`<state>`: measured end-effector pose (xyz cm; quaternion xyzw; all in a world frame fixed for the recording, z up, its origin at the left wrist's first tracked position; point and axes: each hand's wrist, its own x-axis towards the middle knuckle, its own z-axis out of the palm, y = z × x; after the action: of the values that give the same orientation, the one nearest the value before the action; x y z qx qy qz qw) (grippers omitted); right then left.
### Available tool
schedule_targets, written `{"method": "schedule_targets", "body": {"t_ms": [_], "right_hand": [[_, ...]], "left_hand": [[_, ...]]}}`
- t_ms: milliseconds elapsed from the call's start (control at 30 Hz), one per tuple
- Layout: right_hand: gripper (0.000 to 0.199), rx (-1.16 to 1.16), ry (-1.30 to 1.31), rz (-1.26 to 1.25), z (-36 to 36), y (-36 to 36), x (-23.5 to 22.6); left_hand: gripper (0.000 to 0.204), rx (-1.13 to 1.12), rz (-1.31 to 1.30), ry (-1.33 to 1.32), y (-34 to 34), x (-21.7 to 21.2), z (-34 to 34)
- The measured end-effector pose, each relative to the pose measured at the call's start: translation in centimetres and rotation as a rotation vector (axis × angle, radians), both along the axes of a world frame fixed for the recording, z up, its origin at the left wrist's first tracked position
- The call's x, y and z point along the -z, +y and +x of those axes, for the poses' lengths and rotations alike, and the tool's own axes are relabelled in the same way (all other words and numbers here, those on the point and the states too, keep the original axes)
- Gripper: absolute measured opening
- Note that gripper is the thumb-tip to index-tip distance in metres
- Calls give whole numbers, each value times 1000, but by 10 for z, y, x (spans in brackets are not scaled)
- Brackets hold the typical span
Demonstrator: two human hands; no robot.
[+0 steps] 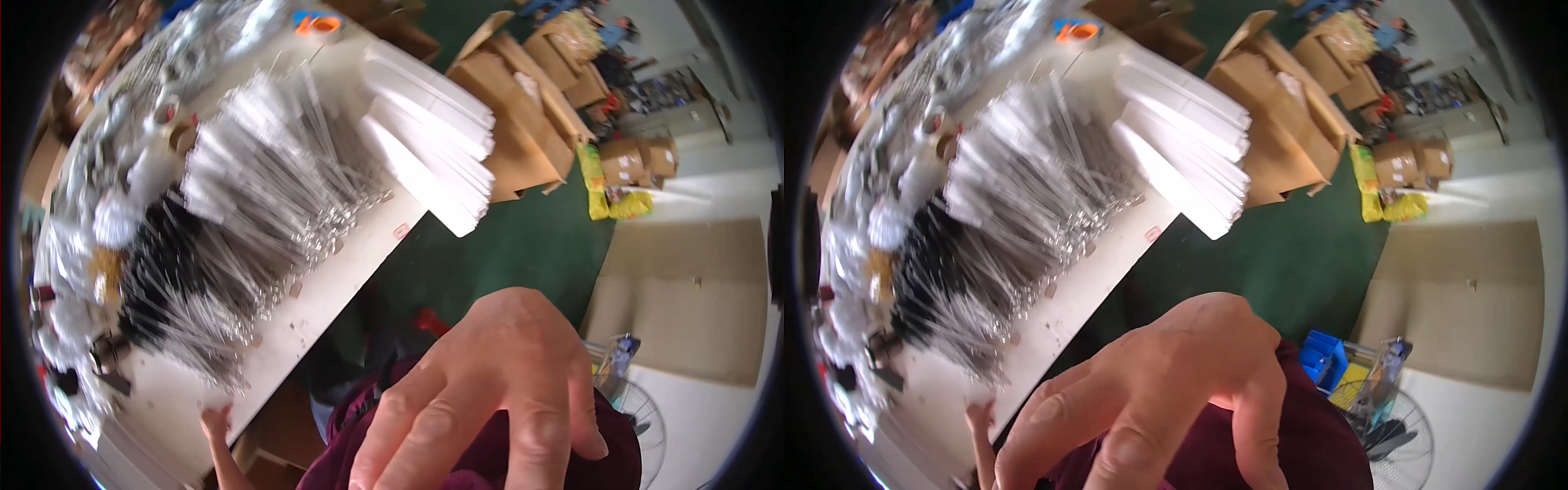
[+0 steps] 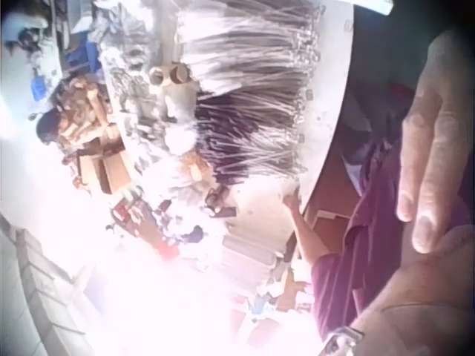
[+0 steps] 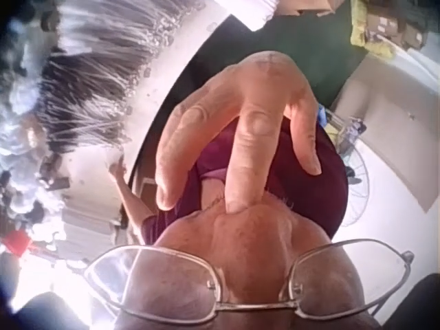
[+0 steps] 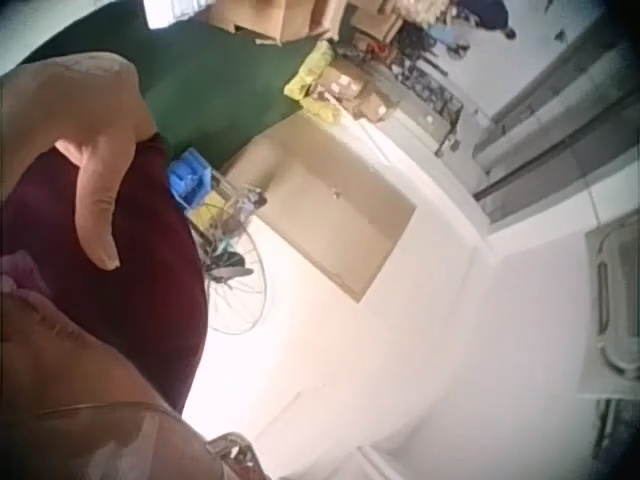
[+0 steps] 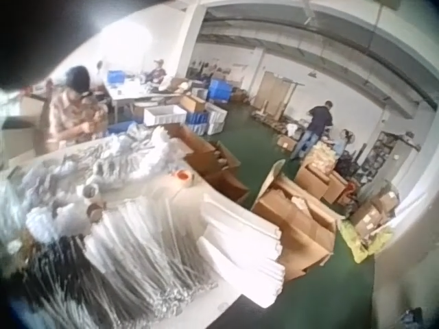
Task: Folding white cardboard boxes and placing bundles of metal rods inside them.
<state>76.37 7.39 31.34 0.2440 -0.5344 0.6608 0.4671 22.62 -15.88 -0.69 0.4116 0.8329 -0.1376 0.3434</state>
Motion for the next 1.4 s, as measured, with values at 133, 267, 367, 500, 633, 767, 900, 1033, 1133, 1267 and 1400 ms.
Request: {"method": "schedule_targets", "body": {"t_ms": [133, 267, 367, 500, 633, 767, 900, 1033, 1133, 1267, 1400], "right_hand": [[57, -44, 87, -135, -7, 3, 44], [54, -342, -327, -242, 5, 19, 57], [44, -354, -838, -358, 0, -11, 101], [16, -87, -1801, -309, -34, -85, 212], [17, 22, -2104, 319, -53, -158, 345], [17, -142, -2103, 34, -89, -204, 417], [17, -353, -2154, 336, -105, -260, 462], [22, -531, -2077, 607, -108, -304, 497], [21, -509, -1986, 726, -98, -334, 527], [22, -736, -1888, 865, -104, -354, 537], [22, -682, -1918, 832, -106, -330, 564]], "left_hand": [[69, 158, -73, 13, 8, -6, 10], [57, -98, 53, 26, -10, -11, 2], [59, -207, 5, 80, 6, -15, 26], [58, -212, -6, 60, 9, -27, 30], [65, -181, 5, 85, 12, -29, 37], [72, -192, 52, 15, 10, -28, 35], [71, -235, 48, -5, 1, -25, 27], [62, -273, 49, -39, 7, -26, 30], [55, -280, 20, -37, 11, -25, 32], [49, -299, 41, -6, 8, -38, 27], [39, -323, 36, 24, 8, -27, 36]]}}
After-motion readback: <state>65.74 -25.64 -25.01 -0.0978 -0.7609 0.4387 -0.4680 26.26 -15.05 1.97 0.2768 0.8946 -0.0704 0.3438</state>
